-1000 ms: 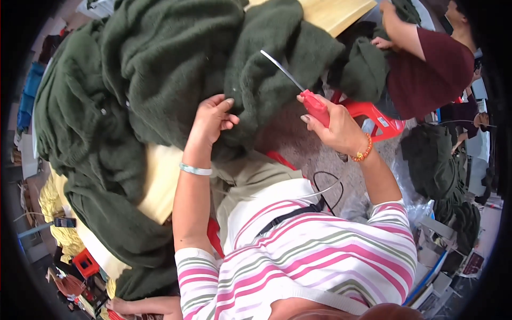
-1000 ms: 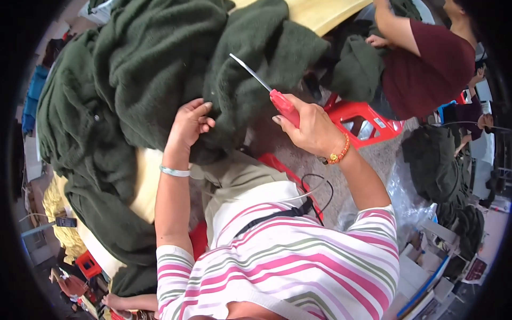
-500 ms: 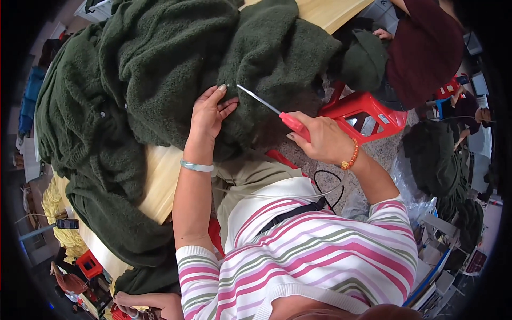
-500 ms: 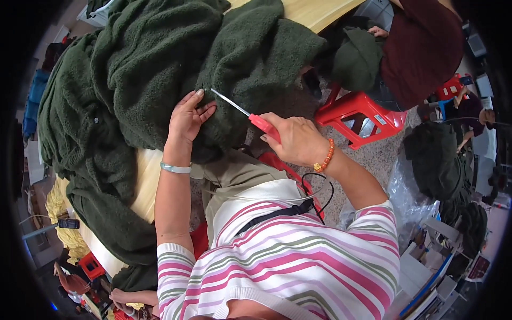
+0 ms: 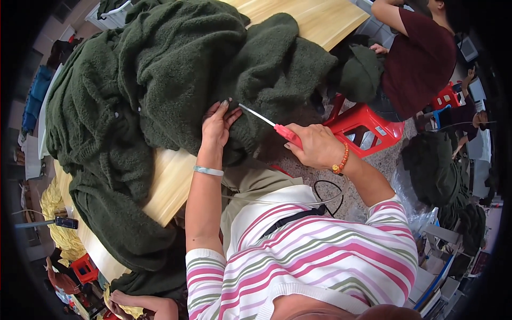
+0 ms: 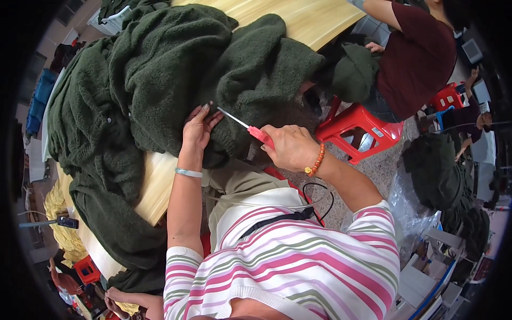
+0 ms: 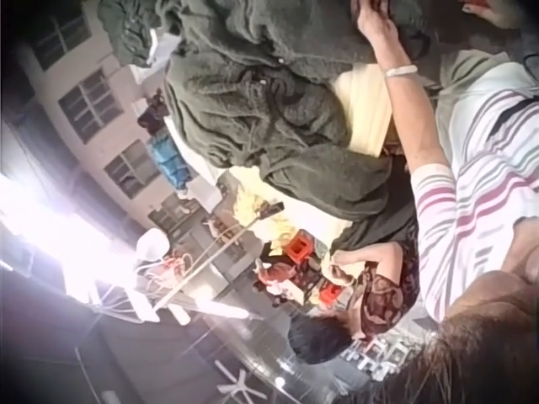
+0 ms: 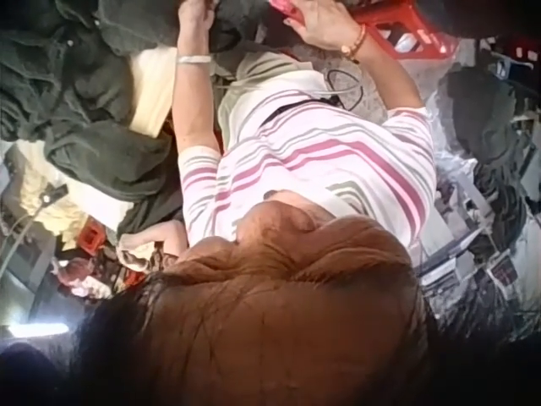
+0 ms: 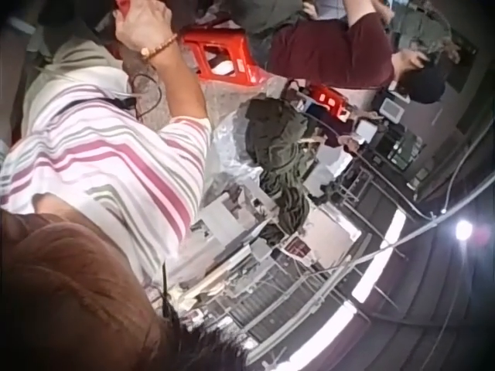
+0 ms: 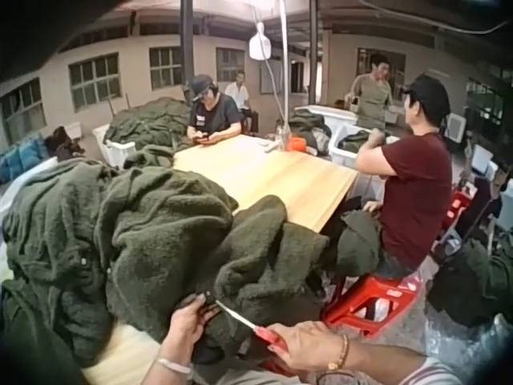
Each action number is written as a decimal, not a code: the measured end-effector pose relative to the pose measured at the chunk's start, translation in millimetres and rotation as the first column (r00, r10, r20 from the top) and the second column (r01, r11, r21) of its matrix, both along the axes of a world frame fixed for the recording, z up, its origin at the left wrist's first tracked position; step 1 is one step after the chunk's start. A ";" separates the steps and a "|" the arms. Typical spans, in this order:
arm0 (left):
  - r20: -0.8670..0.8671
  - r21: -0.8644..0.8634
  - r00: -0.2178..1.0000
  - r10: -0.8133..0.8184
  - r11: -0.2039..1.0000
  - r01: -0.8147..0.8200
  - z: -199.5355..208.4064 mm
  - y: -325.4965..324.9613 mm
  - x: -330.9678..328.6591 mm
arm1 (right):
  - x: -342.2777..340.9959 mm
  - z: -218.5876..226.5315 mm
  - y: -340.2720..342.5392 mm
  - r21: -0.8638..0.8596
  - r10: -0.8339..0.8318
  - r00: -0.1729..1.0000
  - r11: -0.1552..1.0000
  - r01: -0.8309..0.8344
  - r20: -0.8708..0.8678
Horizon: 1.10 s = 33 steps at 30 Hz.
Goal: Trim loose threads from green knitted garments using small hand-held thread nippers.
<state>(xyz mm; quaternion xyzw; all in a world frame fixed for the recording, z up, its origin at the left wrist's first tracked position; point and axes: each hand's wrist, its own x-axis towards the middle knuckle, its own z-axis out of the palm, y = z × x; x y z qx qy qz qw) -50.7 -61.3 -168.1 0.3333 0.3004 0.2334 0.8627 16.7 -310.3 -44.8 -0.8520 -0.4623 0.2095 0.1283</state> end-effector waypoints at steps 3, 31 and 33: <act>0.037 0.018 0.999 -0.023 1.000 0.023 -6.4 4.3 -3.4 | -2.2 -7.1 0.6 0.028 0.022 0.999 0.999 -0.023 0.024; 0.041 -0.147 0.988 -0.147 0.978 0.151 18.8 -12.4 -35.3 | -4.3 -8.0 -18.4 -0.008 0.044 0.998 0.999 -0.045 -0.045; 0.019 -0.114 0.998 -0.061 0.991 0.063 19.2 -11.9 -33.2 | -7.6 -8.8 -19.3 -0.034 0.039 0.999 0.999 -0.041 -0.033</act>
